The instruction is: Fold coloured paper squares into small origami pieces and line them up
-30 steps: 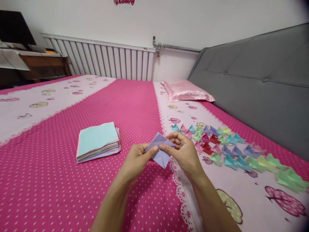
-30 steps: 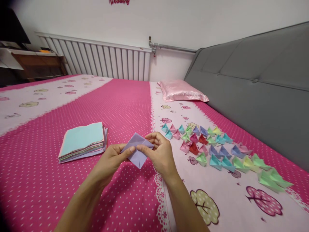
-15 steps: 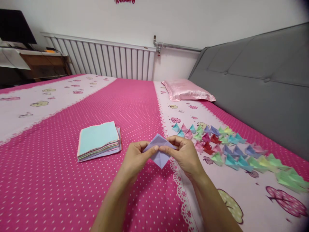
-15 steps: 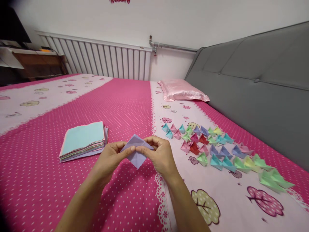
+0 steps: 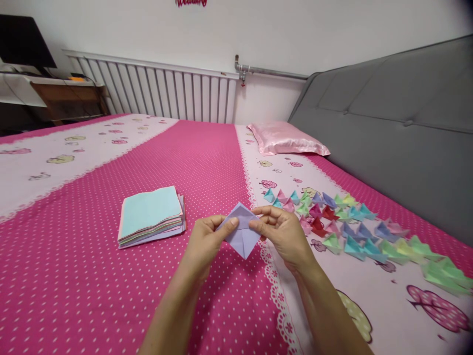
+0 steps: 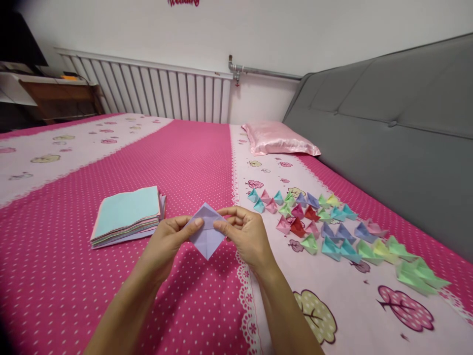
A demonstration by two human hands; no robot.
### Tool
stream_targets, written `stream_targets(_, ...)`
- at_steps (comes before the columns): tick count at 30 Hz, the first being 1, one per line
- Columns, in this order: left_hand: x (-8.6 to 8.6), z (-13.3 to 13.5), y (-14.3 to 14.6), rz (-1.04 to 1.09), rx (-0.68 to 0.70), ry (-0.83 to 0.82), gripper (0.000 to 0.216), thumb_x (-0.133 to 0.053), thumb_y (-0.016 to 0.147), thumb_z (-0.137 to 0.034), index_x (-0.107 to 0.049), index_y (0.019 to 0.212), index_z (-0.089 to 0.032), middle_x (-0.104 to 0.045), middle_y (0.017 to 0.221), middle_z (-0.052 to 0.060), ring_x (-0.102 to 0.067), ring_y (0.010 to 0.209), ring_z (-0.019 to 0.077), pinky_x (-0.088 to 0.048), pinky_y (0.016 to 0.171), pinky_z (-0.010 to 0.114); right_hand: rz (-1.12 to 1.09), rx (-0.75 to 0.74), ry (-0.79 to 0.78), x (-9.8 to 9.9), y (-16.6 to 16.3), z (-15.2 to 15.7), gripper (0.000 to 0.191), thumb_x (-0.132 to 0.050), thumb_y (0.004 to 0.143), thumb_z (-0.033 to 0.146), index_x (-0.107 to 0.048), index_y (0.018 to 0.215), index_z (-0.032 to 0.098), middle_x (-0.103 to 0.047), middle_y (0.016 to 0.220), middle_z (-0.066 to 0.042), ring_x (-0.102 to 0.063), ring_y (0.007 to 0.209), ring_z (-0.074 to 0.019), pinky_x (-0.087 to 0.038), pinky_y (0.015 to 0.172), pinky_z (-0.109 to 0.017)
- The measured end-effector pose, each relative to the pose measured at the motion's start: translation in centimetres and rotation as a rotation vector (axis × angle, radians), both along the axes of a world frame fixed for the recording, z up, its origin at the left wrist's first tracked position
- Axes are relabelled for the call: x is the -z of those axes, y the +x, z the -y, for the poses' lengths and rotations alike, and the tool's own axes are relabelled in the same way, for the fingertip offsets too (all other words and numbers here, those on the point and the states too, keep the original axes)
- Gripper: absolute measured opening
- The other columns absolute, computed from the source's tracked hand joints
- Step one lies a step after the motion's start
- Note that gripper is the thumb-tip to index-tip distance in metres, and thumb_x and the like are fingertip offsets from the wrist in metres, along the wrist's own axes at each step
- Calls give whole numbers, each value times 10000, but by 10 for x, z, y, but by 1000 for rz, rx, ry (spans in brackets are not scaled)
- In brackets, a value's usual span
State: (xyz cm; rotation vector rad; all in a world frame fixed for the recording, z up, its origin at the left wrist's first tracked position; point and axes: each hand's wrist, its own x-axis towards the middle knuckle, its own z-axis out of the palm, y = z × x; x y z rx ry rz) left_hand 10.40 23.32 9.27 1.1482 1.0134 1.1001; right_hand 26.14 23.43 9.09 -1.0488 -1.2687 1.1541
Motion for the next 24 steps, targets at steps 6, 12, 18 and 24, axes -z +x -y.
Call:
stream_targets(6, 1, -2, -1, -66, -27, 52, 341, -604, 706, -442, -608, 614, -114, -570, 552, 11, -480, 522, 109, -373, 547, 230, 34, -42, -17, -1, 4, 0, 289, -670, 689, 354, -665, 918, 176, -657, 673, -20, -566, 561, -113, -448, 513, -235)
stream_targets(12, 3, -2, -3, -236, 97, 97, 360, -596, 698, -453, -590, 569, -117, -480, 487, -21, -392, 458, 78, -286, 454, 203, -11, -137, -48, -3, 4, 3, 272, -717, 637, 341, -654, 848, 181, -653, 739, -19, -597, 678, -134, -474, 635, -264)
stream_targets(18, -1, 2, 2, -232, 96, 76, 292, -655, 646, -403, -628, 579, -120, -530, 494, -9, -430, 459, 86, -304, 446, 197, 51, -100, -17, -2, 6, 3, 212, -705, 641, 352, -609, 673, 166, -556, 599, 29, -495, 538, -89, -390, 507, -215)
stream_targets(24, -8, 1, -2, -99, -35, 51, 260, -684, 625, -380, -672, 657, -122, -638, 575, 27, -523, 514, 114, -401, 520, 222, 26, -84, -8, -3, 8, 1, 180, -685, 662, 325, -604, 698, 168, -564, 617, 29, -501, 565, -89, -396, 558, -225)
